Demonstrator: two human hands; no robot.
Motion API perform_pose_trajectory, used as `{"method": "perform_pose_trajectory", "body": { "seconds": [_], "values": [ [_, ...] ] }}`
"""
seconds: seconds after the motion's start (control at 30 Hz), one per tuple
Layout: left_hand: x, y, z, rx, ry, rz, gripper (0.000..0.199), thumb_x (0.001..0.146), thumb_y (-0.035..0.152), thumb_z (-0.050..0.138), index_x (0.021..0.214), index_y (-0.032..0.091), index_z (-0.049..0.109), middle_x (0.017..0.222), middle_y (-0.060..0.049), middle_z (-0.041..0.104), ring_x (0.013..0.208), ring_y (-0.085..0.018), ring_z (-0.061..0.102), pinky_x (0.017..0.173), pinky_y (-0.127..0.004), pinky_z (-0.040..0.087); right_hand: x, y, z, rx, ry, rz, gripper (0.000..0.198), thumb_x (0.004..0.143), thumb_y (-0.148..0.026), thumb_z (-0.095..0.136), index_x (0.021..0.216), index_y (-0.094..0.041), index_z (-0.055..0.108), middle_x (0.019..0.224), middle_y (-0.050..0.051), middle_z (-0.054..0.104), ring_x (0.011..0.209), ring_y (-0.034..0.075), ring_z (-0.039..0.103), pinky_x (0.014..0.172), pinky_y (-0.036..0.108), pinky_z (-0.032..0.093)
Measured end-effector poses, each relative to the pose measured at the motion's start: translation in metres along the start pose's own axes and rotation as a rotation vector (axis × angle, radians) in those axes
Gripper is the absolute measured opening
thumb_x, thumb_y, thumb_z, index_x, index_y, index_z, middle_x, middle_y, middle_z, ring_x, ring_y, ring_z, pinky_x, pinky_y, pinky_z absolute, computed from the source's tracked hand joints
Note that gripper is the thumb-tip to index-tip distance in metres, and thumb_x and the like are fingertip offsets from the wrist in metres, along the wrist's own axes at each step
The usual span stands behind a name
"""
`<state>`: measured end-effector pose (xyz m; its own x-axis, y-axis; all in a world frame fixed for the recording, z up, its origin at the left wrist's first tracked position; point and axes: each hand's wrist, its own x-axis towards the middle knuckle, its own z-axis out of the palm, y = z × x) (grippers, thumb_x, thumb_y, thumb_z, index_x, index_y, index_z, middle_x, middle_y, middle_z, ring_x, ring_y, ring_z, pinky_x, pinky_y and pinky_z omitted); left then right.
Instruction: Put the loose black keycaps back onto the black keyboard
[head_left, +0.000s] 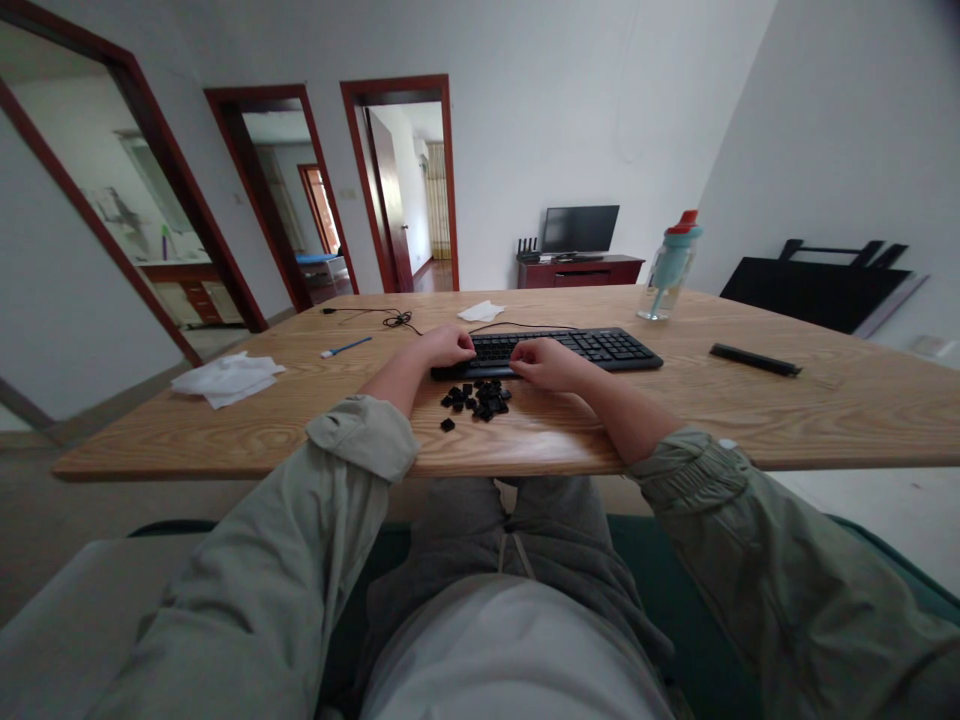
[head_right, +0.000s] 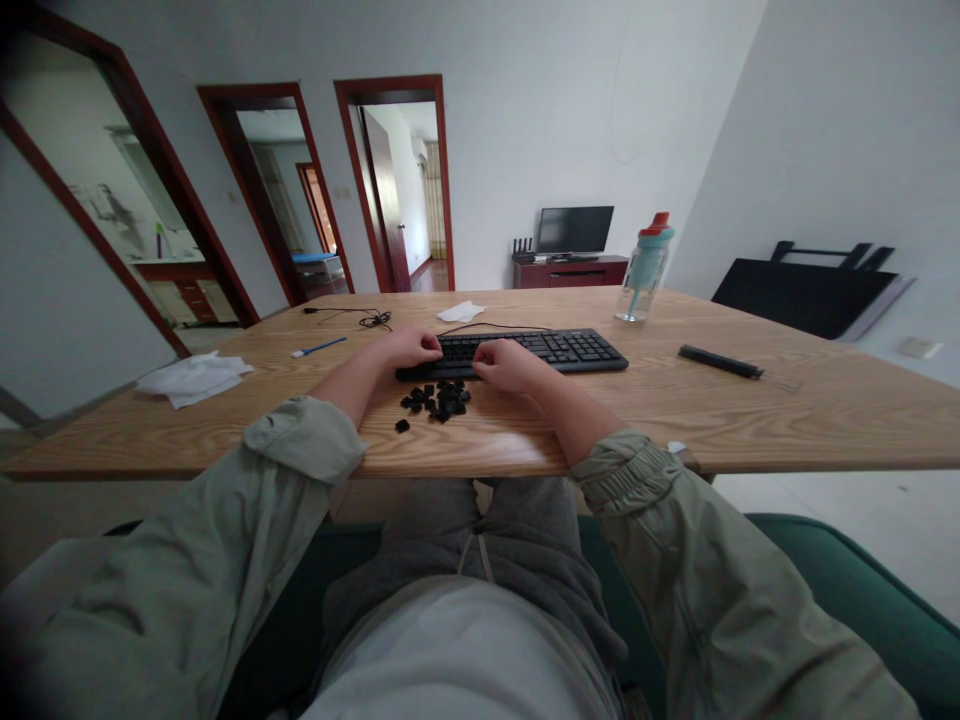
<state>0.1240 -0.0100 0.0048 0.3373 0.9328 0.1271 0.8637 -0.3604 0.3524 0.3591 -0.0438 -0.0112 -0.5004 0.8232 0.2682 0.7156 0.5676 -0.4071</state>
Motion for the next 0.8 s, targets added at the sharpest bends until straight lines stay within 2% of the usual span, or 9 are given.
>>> {"method": "perform_pose_trajectory", "body": {
  "seconds": [0.17,0.33,0.8],
  "values": [
    [-0.0035,0.0023,0.0008,-0.006,0.017,0.020,0.022,0.081,0.023,0.062,0.096,0.013,0.075,0.087,-0.005,0.072,0.070,-0.014,0.060,0.067,-0.023,0.046,0.0016,0.0025,0.0018,0.017,0.008,-0.019,0.015,0.088,-0.019,0.056,0.088,-0.013,0.070,0.080,0.003,0.069,0.067,0.012,0.055,0.062,0.023,0.036],
    [-0.0032,0.0005,0.0016,0.017,0.020,0.002,0.024,0.085,0.028,0.060,0.097,0.015,0.076,0.082,-0.004,0.071,0.068,-0.015,0.059,0.070,-0.025,0.047,0.0023,0.0036,0.0018,0.020,0.006,-0.027,0.015,0.087,-0.018,0.056,0.087,-0.014,0.070,0.078,0.003,0.069,0.066,0.012,0.055,0.061,0.023,0.036],
    [0.0048,0.0039,0.0003,0.107,-0.038,-0.017,0.024,0.084,0.028,0.058,0.091,0.014,0.076,0.085,-0.006,0.072,0.068,-0.015,0.058,0.066,-0.025,0.044,0.0017,0.0037,0.0012,0.002,-0.008,0.003,0.015,0.088,-0.020,0.056,0.088,-0.014,0.070,0.079,0.003,0.069,0.067,0.012,0.055,0.061,0.023,0.035]
  ]
}}
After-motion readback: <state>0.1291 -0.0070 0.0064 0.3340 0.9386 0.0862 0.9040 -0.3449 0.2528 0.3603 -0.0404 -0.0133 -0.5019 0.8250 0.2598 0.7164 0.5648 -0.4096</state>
